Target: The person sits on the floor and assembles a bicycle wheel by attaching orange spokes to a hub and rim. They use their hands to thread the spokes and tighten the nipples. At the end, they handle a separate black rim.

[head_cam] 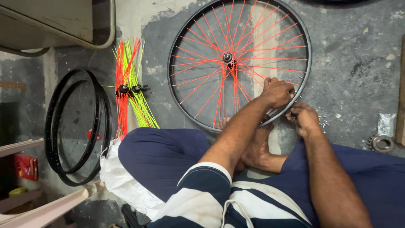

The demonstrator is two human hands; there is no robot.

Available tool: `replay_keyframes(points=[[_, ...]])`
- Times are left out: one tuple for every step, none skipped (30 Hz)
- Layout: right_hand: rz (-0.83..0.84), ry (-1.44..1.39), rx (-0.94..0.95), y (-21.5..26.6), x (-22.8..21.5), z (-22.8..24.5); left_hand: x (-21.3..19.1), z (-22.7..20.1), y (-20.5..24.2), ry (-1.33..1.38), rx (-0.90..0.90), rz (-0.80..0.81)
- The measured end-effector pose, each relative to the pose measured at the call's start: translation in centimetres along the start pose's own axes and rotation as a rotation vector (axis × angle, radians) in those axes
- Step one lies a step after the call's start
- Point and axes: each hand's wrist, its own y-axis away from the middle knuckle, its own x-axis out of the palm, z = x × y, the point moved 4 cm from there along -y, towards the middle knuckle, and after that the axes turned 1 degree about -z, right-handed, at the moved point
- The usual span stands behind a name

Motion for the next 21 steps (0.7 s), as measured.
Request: replay_keyframes(points=[[0.006, -0.004, -0.011, -0.1, 0.0, 0.0, 0.0, -0.1, 0.0, -0.016, 0.000, 0.012], [0.012, 0.000, 0.001, -0.2, 0.0, -0.2, 0.1, -0.2, 0.1, -0.030, -0.002, 0.025], [0.018, 0.004, 0.014, -0.4, 0.0, -0.4, 0.0, -0.4, 0.4, -0.046, 0.016, -0.029], [0.024, 0.008, 0.028, -0.5, -0.1, -0.6, 0.1, -0.6, 0.8, -0.062, 0.033, -0.083], [0.038, 0.014, 0.025, -0.6, -0.2, -0.7, 0.0, -0.6, 1.1, -0.078, 0.050, -0.137], [0.056, 0.022, 0.022, -0.7, 0.0, -0.7, -0.6, -0.5, 1.3, -0.080, 0.077, -0.257], [0.074, 0.031, 0.019, -0.8, 0.1, -0.7, -1.2, -0.3, 1.5, -0.082, 0.105, -0.376], [0.081, 0.044, 0.021, -0.8, 0.2, -0.6, -1.8, 0.1, 1.8, -0.086, 0.130, -0.495], [0.087, 0.056, 0.022, -0.7, 0.2, -0.5, -2.4, 1.6, 2.0, -0.069, 0.030, -0.511], [0.091, 0.064, 0.022, -0.6, 0.2, -0.3, -3.2, 3.5, 2.5, -0.055, -0.066, -0.524], [0.088, 0.065, 0.023, -0.6, 0.4, 0.1, -4.3, 5.2, 3.9, -0.070, -0.120, -0.690], [0.084, 0.068, 0.029, -0.5, 0.5, 0.3, -5.2, 6.7, 5.7, -0.084, -0.177, -0.851], [0.080, 0.070, 0.035, -0.3, 0.6, 0.3, -5.7, 8.1, 7.1, -0.066, -0.280, -0.906], [0.085, 0.070, 0.026, -0.1, 0.8, 0.5, -6.2, 9.2, 8.2, -0.048, -0.381, -0.963], [0.091, 0.070, 0.017, 0.0, 0.9, 0.7, -6.4, 10.2, 8.7, -0.014, -0.442, -0.865], [0.097, 0.071, 0.006, 0.1, 1.0, 0.8, -6.6, 11.2, 9.1, 0.019, -0.500, -0.767], [0.092, 0.073, 0.001, 0.2, 1.1, 0.8, -6.7, 11.8, 9.5, 0.052, -0.556, -0.669], [0.085, 0.074, -0.003, 0.2, 1.1, 0.9, -6.8, 12.1, 9.9, 0.092, -0.606, -0.626], [0.078, 0.075, -0.008, 0.2, 1.1, 0.9, -6.9, 12.2, 10.2, 0.131, -0.655, -0.583], [0.068, 0.084, -0.014, 0.2, 1.1, 0.8, -7.0, 12.1, 10.4, 0.171, -0.700, -0.536], [0.059, 0.092, -0.020, 0.2, 1.1, 0.7, -7.4, 11.9, 10.7, 0.178, -0.709, -0.545]])
